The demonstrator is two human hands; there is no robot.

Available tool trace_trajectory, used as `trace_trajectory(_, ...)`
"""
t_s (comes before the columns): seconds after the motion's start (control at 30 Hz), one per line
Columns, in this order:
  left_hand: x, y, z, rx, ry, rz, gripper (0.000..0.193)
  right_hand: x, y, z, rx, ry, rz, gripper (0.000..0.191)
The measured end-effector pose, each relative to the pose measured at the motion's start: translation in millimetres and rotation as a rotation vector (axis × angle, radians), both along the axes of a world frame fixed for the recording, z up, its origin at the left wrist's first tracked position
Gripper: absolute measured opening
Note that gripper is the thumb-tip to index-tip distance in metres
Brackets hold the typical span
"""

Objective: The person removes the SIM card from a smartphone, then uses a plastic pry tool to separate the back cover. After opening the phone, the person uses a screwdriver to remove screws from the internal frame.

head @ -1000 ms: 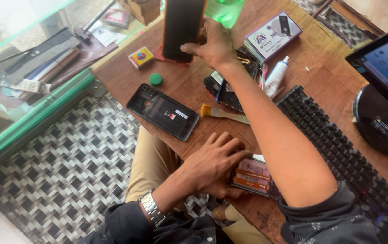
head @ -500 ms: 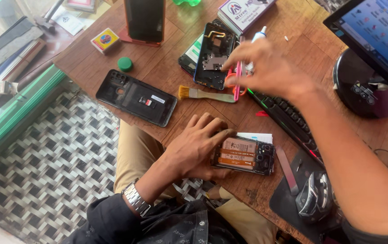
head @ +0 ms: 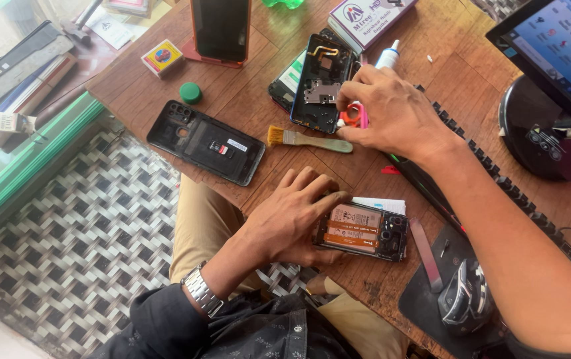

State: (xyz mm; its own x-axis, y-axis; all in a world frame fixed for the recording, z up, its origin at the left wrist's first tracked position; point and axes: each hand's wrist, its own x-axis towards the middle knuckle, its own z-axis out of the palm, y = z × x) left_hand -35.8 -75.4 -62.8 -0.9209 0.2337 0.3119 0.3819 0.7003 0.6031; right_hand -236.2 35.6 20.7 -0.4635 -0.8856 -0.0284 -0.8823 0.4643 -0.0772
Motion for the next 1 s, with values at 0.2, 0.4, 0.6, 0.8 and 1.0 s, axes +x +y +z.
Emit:
trace_trajectory(0.2, 0.1, -0.4, -1.8, 0.016, 0.02, 0.011, 0.089, 9.6, -15.2, -2.2, 0.098, 0.148, 0.052, 0.033)
trace_trajectory(0.4, 2.7, -2.9, -1.1, 0.03, 0.055, 0.017, 0.087, 12.9, -22.9, -8.5, 0.075, 0.277, 0.136, 0.037)
trace_trajectory(0.6, 4.3, -4.2, 0.0, 0.037, 0.066, 0.019, 0.087, 12.9, -27.7, -16.6, -0.079, 0.239, 0.18, 0.026)
trace_trajectory(0.8, 4.7, -4.5, 0.3, 0.042, 0.068, 0.013, 0.088, 11.5, -32.3, -28.5, -0.2, 0.157, 0.178, 0.023)
trace_trajectory(1.0, 3.7, -3.8, -1.2, 0.017, 0.048, 0.011, 0.089, 0.7, -33.0, -43.7, -0.227, 0.043, 0.059, 0.024)
